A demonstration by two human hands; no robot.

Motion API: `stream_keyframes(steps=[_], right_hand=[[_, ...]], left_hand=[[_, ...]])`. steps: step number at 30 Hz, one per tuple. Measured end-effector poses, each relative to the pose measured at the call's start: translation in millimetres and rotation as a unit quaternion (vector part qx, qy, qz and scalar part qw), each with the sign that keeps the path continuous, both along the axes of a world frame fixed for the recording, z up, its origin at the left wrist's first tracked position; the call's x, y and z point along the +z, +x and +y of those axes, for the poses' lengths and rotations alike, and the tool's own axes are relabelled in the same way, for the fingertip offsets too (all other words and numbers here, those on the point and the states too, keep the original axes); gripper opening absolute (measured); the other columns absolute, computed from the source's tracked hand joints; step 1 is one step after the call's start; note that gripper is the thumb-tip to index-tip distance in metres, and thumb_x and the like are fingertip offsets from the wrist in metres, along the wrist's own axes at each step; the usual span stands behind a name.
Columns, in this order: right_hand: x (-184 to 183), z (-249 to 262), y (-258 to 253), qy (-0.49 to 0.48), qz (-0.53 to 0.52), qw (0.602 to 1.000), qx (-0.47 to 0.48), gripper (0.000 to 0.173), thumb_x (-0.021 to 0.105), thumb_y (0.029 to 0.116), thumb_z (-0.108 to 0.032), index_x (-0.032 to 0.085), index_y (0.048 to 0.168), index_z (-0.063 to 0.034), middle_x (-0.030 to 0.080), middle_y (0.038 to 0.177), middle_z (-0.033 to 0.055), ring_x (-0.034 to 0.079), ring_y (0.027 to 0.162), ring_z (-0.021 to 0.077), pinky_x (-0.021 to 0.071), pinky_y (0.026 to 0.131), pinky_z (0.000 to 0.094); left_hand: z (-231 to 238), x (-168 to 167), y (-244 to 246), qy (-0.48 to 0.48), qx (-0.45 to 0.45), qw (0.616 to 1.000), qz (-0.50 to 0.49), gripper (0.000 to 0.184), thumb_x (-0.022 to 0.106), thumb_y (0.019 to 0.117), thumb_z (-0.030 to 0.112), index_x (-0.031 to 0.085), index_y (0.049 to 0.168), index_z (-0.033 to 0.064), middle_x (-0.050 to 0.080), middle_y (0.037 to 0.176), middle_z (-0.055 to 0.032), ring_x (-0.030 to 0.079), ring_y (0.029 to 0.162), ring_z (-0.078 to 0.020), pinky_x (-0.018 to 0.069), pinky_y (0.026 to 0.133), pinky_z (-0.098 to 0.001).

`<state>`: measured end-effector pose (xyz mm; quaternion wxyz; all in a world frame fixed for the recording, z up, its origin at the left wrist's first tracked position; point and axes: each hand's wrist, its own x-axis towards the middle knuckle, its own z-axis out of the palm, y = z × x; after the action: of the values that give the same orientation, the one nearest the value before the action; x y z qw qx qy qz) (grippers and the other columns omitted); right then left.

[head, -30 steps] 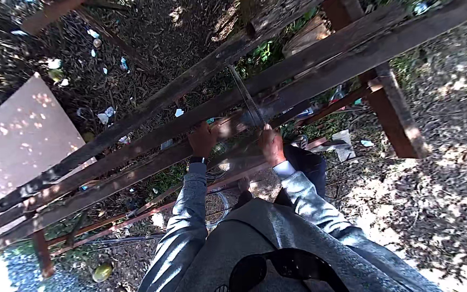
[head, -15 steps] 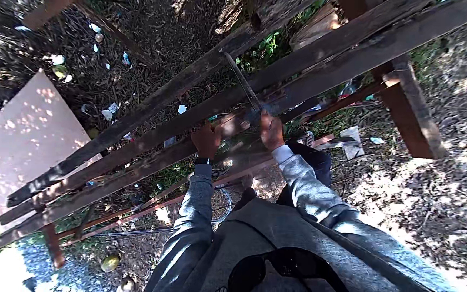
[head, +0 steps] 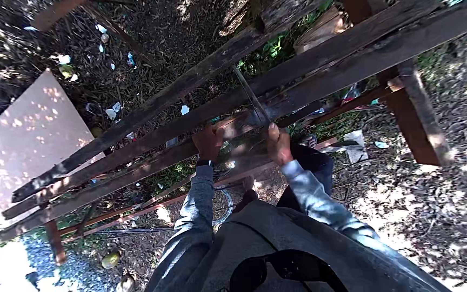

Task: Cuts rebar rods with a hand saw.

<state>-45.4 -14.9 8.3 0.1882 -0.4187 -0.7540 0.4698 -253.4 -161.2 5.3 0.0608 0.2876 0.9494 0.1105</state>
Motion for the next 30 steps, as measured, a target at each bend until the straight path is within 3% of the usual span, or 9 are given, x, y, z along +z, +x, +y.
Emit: stream_keyframes(steps=[3,5,7,12,17,20,23,25,30], right_hand=[[-1.7,17.6,-44.3,0.019,-0.002,1.0,-0.014,0.071,0.021,0.11,-0.052,0.071,0.107,-0.0013,0.07,0.092,0.0211,0.069,0.095,0.0345,0.0535,0.087,0.0592],[-3.0,11.4,-24.8,0.014,0.01,1.0,0.002,0.07,0.021,0.1099,-0.053,0.069,0.107,-0.0029,0.068,0.089,0.0189,0.068,0.088,0.0318,0.0543,0.081,0.0575],[-13.6,-8.4,15.4,-0.01,0.025,1.0,0.005,0.071,0.021,0.1078,-0.058,0.067,0.098,-0.0045,0.061,0.076,0.0124,0.063,0.071,0.0254,0.0541,0.067,0.0516],[-20.7,-50.1,104.8,-0.017,0.105,0.994,-0.017,0.065,0.025,0.1085,-0.055,0.06,0.078,-0.0101,0.049,0.059,-0.0021,0.051,0.052,0.0085,0.0481,0.05,0.0328],[-1.7,0.1,6.3,-0.014,0.024,1.0,0.003,0.067,0.024,0.1092,-0.051,0.064,0.086,-0.003,0.055,0.065,0.0082,0.057,0.061,0.021,0.0512,0.06,0.0455],[-0.7,17.3,-38.6,0.001,0.012,1.0,-0.01,0.07,0.025,0.1089,-0.056,0.07,0.098,-0.0026,0.067,0.084,0.0187,0.068,0.083,0.0323,0.054,0.076,0.0577],[0.2,2.5,-4.7,-0.01,0.013,1.0,0.025,0.073,0.02,0.107,-0.062,0.066,0.105,-0.0056,0.063,0.083,0.0169,0.065,0.078,0.0313,0.0545,0.068,0.057],[-17.6,-16.5,29.9,-0.002,0.046,0.999,0.001,0.071,0.022,0.1071,-0.061,0.064,0.088,-0.0067,0.055,0.066,0.0076,0.058,0.061,0.0211,0.0517,0.059,0.0471],[-17.5,-50.7,106.9,-0.019,0.096,0.995,-0.019,0.068,0.024,0.1074,-0.059,0.06,0.079,-0.0088,0.05,0.059,-0.001,0.052,0.052,0.0099,0.0486,0.05,0.0343]], left_hand=[[-3.6,0.2,0.9,-0.001,0.0,1.0,-0.008,0.068,0.045,0.0941,0.076,0.07,0.103,0.0132,0.072,0.084,-0.0113,0.07,0.085,-0.0332,0.0528,0.085,-0.0623],[2.1,-6.6,-4.9,-0.03,0.008,0.999,-0.013,0.072,0.041,0.0932,0.079,0.071,0.103,0.0143,0.073,0.087,-0.0109,0.071,0.087,-0.0327,0.0526,0.086,-0.062],[3.5,-5.7,-10.2,-0.054,0.006,0.998,-0.017,0.075,0.038,0.0931,0.08,0.071,0.104,0.0136,0.074,0.089,-0.0118,0.071,0.089,-0.0331,0.0528,0.086,-0.0619],[-1.1,-6.3,-5.8,-0.008,0.0,1.0,-0.002,0.069,0.044,0.093,0.078,0.069,0.096,0.0131,0.071,0.082,-0.0093,0.069,0.081,-0.0306,0.0518,0.084,-0.0606],[-3.8,-0.6,0.3,0.023,-0.006,1.0,0.0,0.06,0.05,0.0953,0.071,0.072,0.101,0.0159,0.073,0.086,-0.0078,0.07,0.085,-0.0291,0.0525,0.087,-0.0599],[-5.7,-0.2,0.2,-0.008,0.001,1.0,-0.009,0.068,0.043,0.0959,0.075,0.07,0.105,0.0138,0.073,0.089,-0.0111,0.071,0.089,-0.0324,0.0526,0.087,-0.0615],[2.1,-3.6,-7.0,-0.03,0.011,0.999,-0.01,0.072,0.04,0.0937,0.078,0.071,0.101,0.0136,0.074,0.088,-0.01,0.072,0.088,-0.0305,0.0529,0.088,-0.0606],[0.6,-3.5,-8.9,-0.01,0.009,1.0,-0.015,0.069,0.044,0.0938,0.076,0.072,0.099,0.0131,0.073,0.086,-0.0103,0.071,0.086,-0.0312,0.0528,0.086,-0.0617],[-10.3,7.5,3.3,0.011,-0.019,1.0,-0.021,0.062,0.047,0.0972,0.07,0.067,0.101,0.0111,0.069,0.088,-0.0144,0.068,0.087,-0.0359,0.0509,0.081,-0.0634]])
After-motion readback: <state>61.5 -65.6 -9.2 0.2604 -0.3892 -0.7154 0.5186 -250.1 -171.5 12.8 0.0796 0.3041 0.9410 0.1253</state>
